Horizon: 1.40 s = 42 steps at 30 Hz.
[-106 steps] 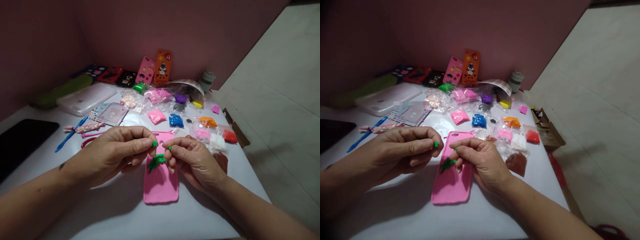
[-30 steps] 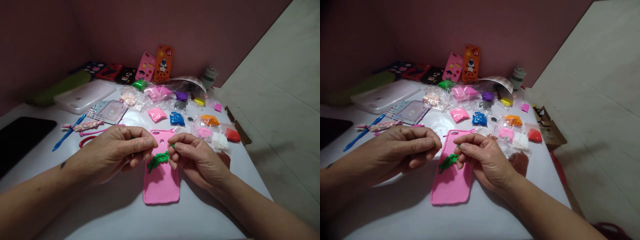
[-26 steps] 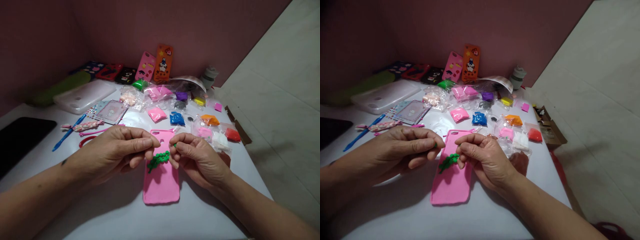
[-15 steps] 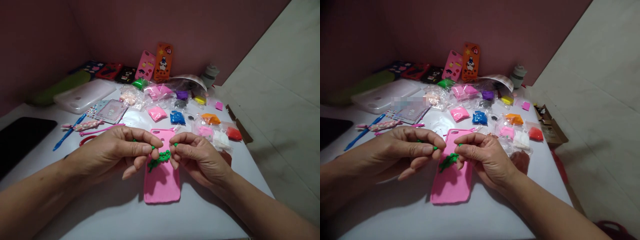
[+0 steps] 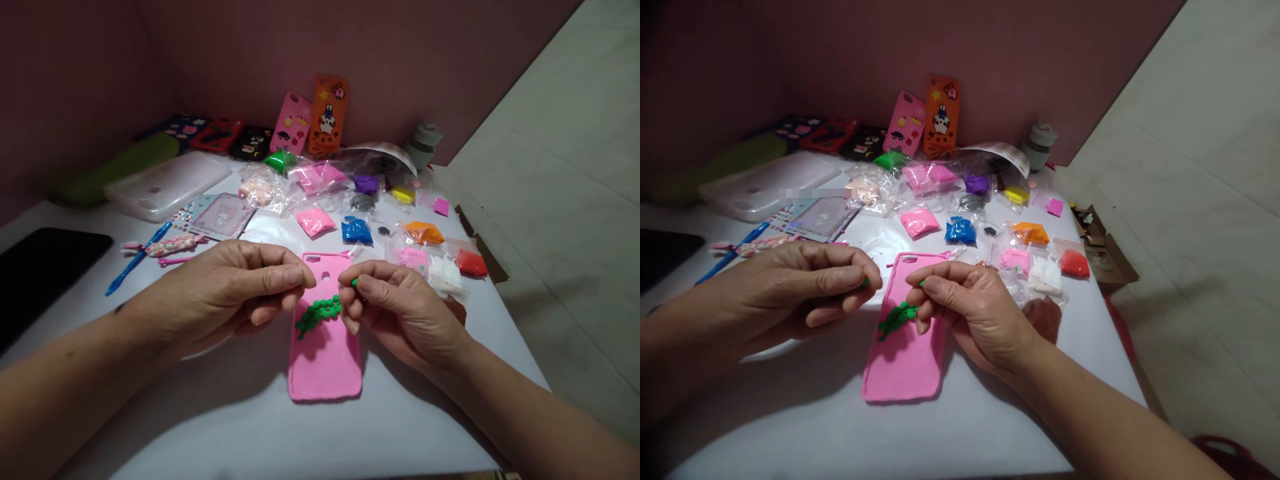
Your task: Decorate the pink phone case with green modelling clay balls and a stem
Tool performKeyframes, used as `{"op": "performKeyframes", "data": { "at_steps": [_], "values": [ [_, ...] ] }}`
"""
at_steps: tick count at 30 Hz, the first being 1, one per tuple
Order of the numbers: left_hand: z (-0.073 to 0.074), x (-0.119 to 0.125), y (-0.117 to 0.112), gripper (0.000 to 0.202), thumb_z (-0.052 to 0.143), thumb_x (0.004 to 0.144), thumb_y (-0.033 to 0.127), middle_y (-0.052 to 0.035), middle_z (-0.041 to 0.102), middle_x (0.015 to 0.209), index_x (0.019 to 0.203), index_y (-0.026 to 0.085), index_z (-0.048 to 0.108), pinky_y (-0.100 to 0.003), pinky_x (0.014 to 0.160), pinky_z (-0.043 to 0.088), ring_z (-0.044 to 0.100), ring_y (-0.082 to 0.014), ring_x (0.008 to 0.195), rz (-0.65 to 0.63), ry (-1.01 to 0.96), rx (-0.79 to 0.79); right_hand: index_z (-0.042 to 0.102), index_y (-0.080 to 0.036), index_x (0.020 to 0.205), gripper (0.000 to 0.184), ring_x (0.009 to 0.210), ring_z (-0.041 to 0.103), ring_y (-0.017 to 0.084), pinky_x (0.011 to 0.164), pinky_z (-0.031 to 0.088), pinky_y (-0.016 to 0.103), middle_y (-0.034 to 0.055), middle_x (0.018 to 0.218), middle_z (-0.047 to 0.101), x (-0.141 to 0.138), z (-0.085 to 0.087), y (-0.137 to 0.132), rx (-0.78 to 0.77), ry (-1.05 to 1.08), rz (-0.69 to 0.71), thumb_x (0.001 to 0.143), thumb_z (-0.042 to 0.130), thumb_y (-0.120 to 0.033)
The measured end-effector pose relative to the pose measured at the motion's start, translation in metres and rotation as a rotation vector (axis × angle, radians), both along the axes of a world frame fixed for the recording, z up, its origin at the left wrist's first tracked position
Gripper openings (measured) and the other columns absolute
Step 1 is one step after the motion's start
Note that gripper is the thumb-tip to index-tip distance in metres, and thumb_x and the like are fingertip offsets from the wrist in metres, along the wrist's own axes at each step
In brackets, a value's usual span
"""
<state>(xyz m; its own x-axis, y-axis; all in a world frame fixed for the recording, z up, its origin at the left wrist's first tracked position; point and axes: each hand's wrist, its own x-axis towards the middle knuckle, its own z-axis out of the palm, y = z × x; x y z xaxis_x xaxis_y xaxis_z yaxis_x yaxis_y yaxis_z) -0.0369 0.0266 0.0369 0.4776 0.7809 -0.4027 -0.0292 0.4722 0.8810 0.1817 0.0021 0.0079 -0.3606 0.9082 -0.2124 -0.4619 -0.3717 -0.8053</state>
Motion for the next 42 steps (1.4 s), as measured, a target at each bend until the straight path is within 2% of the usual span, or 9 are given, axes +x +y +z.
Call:
{"op": "performKeyframes", "data": {
  "at_steps": [4, 9, 17, 21, 24, 28, 35, 39, 42],
  "values": [
    [0.001, -0.003, 0.0, 0.023, 0.082, 0.077, 0.025, 0.0025, 0.05, 0.049, 0.058, 0.018, 0.071, -0.011, 0.037, 0.026, 0.033, -0.0055, 0.043, -0.07, 0.052, 0.064, 0.083, -0.016, 0.081, 0.018, 0.06, 0.062, 0.009, 0.057, 0.051, 0.021, 0.0022, 0.072, 0.074, -0.001, 0.002, 0.001, 0.02, -0.012, -0.02, 0.075, 0.094, -0.028],
    [-0.001, -0.005, -0.001, 0.013, 0.081, 0.072, 0.023, 0.0033, 0.046, 0.05, 0.061, 0.02, 0.074, -0.011, 0.039, 0.027, 0.033, -0.0061, 0.045, -0.154, 0.138, 0.146, 0.079, -0.017, 0.074, 0.017, 0.059, 0.061, 0.009, 0.06, 0.052, 0.021, -0.0007, 0.07, 0.07, -0.003, 0.005, 0.0, 0.037, -0.036, -0.035, 0.067, 0.095, -0.015],
    [0.003, -0.004, 0.0, 0.007, 0.084, 0.074, 0.027, -0.0028, 0.067, 0.064, 0.072, 0.02, 0.084, -0.013, 0.04, 0.034, 0.044, -0.0073, 0.047, -0.133, 0.15, 0.103, 0.081, -0.015, 0.082, 0.014, 0.058, 0.065, 0.008, 0.057, 0.054, 0.018, 0.001, 0.07, 0.073, -0.001, 0.001, 0.0, 0.033, 0.037, -0.035, 0.081, 0.091, -0.026],
    [0.002, -0.006, -0.001, 0.025, 0.079, 0.084, 0.038, 0.0012, 0.053, 0.054, 0.068, 0.019, 0.078, -0.013, 0.039, 0.026, 0.037, -0.0066, 0.045, -0.19, 0.202, 0.148, 0.08, -0.015, 0.077, 0.013, 0.059, 0.063, 0.007, 0.058, 0.053, 0.017, -0.0002, 0.069, 0.07, 0.0, 0.002, 0.0, 0.062, 0.011, -0.051, 0.078, 0.092, -0.02],
    [0.003, -0.007, 0.0, 0.031, 0.081, 0.082, 0.036, 0.0033, 0.046, 0.051, 0.06, 0.019, 0.069, -0.013, 0.039, 0.024, 0.031, -0.0057, 0.044, -0.169, 0.168, 0.128, 0.081, -0.015, 0.08, 0.01, 0.061, 0.066, 0.008, 0.062, 0.056, 0.018, 0.0001, 0.075, 0.073, 0.002, 0.003, 0.001, 0.088, 0.021, -0.054, 0.077, 0.089, -0.01],
    [0.006, -0.008, 0.002, 0.019, 0.083, 0.077, 0.027, 0.0033, 0.049, 0.051, 0.063, 0.02, 0.074, -0.012, 0.039, 0.027, 0.034, -0.0058, 0.044, -0.164, 0.144, 0.091, 0.083, -0.017, 0.091, 0.006, 0.062, 0.069, 0.009, 0.062, 0.059, 0.019, 0.0009, 0.079, 0.076, 0.005, 0.001, 0.002, 0.088, 0.056, -0.045, 0.085, 0.084, -0.015],
    [0.011, -0.005, 0.0, 0.008, 0.084, 0.071, 0.016, 0.0017, 0.059, 0.057, 0.067, 0.022, 0.082, -0.01, 0.042, 0.037, 0.045, -0.0068, 0.049, -0.154, 0.155, 0.069, 0.081, -0.016, 0.081, 0.009, 0.062, 0.068, 0.007, 0.062, 0.059, 0.016, -0.0007, 0.076, 0.074, 0.005, 0.001, 0.002, 0.132, 0.043, -0.024, 0.079, 0.087, -0.009],
    [0.008, -0.008, 0.001, 0.004, 0.085, 0.07, 0.02, 0.0017, 0.062, 0.056, 0.069, 0.023, 0.083, -0.011, 0.038, 0.035, 0.045, -0.0068, 0.045, -0.126, 0.155, 0.09, 0.08, -0.016, 0.084, 0.005, 0.06, 0.069, 0.008, 0.06, 0.06, 0.017, 0.0004, 0.076, 0.076, 0.004, 0.002, 0.001, 0.106, 0.048, 0.005, 0.088, 0.084, -0.016],
    [0.006, -0.011, 0.003, 0.013, 0.082, 0.078, 0.028, 0.0027, 0.053, 0.046, 0.066, 0.022, 0.08, -0.01, 0.037, 0.033, 0.04, -0.0061, 0.041, -0.137, 0.155, 0.118, 0.079, -0.015, 0.079, 0.011, 0.058, 0.066, 0.006, 0.058, 0.057, 0.015, -0.0005, 0.072, 0.073, 0.004, 0.002, 0.0, 0.125, 0.02, -0.004, 0.087, 0.085, -0.019]
  ]
}}
